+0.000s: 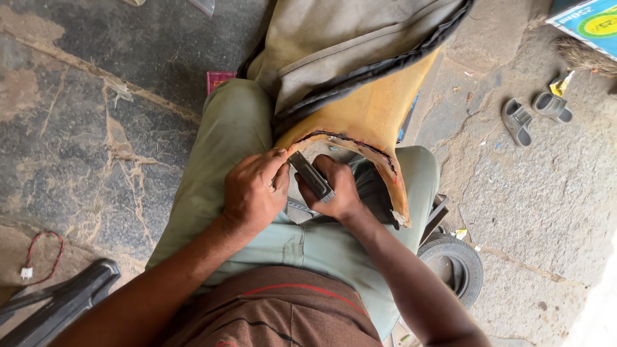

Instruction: Applying adhesive and stapling a torn motorcycle seat cover.

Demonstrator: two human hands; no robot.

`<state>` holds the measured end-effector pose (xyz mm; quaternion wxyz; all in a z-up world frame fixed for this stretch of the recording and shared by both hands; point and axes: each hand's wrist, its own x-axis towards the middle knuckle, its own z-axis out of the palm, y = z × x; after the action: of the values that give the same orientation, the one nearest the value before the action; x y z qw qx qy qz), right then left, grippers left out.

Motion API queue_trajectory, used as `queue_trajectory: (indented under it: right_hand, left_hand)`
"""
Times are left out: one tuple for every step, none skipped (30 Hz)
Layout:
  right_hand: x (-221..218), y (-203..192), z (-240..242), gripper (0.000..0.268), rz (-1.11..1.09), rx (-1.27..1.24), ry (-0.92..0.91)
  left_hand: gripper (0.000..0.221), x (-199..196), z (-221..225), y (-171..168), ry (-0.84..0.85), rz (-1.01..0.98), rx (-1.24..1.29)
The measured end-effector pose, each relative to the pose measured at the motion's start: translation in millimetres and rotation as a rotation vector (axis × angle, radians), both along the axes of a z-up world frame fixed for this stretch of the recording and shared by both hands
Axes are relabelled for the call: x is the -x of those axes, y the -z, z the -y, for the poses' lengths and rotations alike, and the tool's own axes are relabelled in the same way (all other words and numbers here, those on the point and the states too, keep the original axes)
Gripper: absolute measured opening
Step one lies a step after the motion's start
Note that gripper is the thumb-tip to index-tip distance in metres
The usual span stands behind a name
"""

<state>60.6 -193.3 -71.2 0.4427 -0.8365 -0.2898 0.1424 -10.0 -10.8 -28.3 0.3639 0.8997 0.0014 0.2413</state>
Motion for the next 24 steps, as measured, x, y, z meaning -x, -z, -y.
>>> queue_trajectory:
  right_hand:
    - [-1,1,2,0.022,0.01,-0.004,0.007]
    - [-1,1,4,0.022,-0.004,-0.006,-0.001]
    - [-2,2,4,0.022,-0.016,-0.009,-0.013]
    - [-1,-1,8,0.022,-0.005,-0.013,-0.01]
    - [-2,-5,11,0.022,-0.04,-0.04,-0.025]
    - [-2,-8,15,0.024,-0.075,-0.066,-0.041]
    - [4,-10,21,0.024,-0.069,-0.066,-0.042]
    - [9,-12,26,0.03,-0.092,-0.102,-0.023]
    - [14,-13,32,0.037,-0.119,-0.138,-0.014]
    - [18,-17,37,0.037,-0.116,-0.138,-0.024]
    - [26,-20,44,0.037,-0.281,-0.202,0.057]
    - [34,-23,51,0.038,-0.447,-0.264,0.14]
    - [40,-24,56,0.038,-0.45,-0.26,0.136]
    - [46,-26,60,0.038,-0.482,-0.313,0.191]
    - [52,-27,65,0.038,-0.515,-0.368,0.248]
    - [51,-29,65,0.038,-0.519,-0.366,0.245]
    - [52,-30,65,0.04,-0.532,-0.374,0.249]
    - [52,-31,66,0.042,-0.545,-0.381,0.252]
    - [50,-31,64,0.042,-0.547,-0.383,0.255]
    - [48,-30,64,0.041,-0.524,-0.356,0.228]
    - [48,-30,63,0.041,-0.503,-0.329,0.205]
    - [48,-28,63,0.041,-0.506,-0.332,0.211]
    - [47,-27,63,0.042,-0.521,-0.321,0.184]
    - [46,-26,63,0.042,-0.536,-0.31,0.157]
  left_hand:
    - [0.02,0,1,1,0.007,0.01,-0.004]
    - [0.019,1,1,2,0.0,-0.009,0.008]
    - [0.017,2,0,3,-0.011,-0.025,0.02]
    - [0.017,4,-1,0,-0.008,-0.014,0.015]
    - [0.025,5,-2,-3,-0.012,-0.094,0.101]
    - [0.034,6,-4,-5,-0.015,-0.175,0.187]
    - [0.034,10,-7,-9,-0.015,-0.169,0.186]
    - [0.049,13,-10,-11,0.023,-0.196,0.305]
    - [0.064,17,-13,-13,0.052,-0.222,0.424]
    - [0.064,19,-19,-13,0.043,-0.217,0.424]
    - [0.07,24,-25,-12,0.077,-0.261,0.347]
    - [0.076,29,-30,-10,0.112,-0.305,0.271]
    - [0.076,32,-30,-11,0.107,-0.307,0.274]
    - [0.075,35,-29,-11,0.14,-0.325,0.082]
    - [0.076,38,-29,-12,0.174,-0.342,-0.112]
    - [0.076,39,-25,-8,0.171,-0.346,-0.11]
    - [0.064,41,-21,-5,0.149,-0.401,-0.13]
    - [0.053,42,-16,-1,0.127,-0.455,-0.151]
    - [0.053,43,-14,-1,0.129,-0.457,-0.153]
    - [0.05,43,-11,0,0.096,-0.429,-0.161]
    - [0.048,43,-9,0,0.065,-0.403,-0.169]
    - [0.048,43,-11,-2,0.071,-0.406,-0.171]
    - [0.054,43,-14,-4,0.105,-0.362,-0.13]
    - [0.06,43,-17,-6,0.14,-0.319,-0.088]
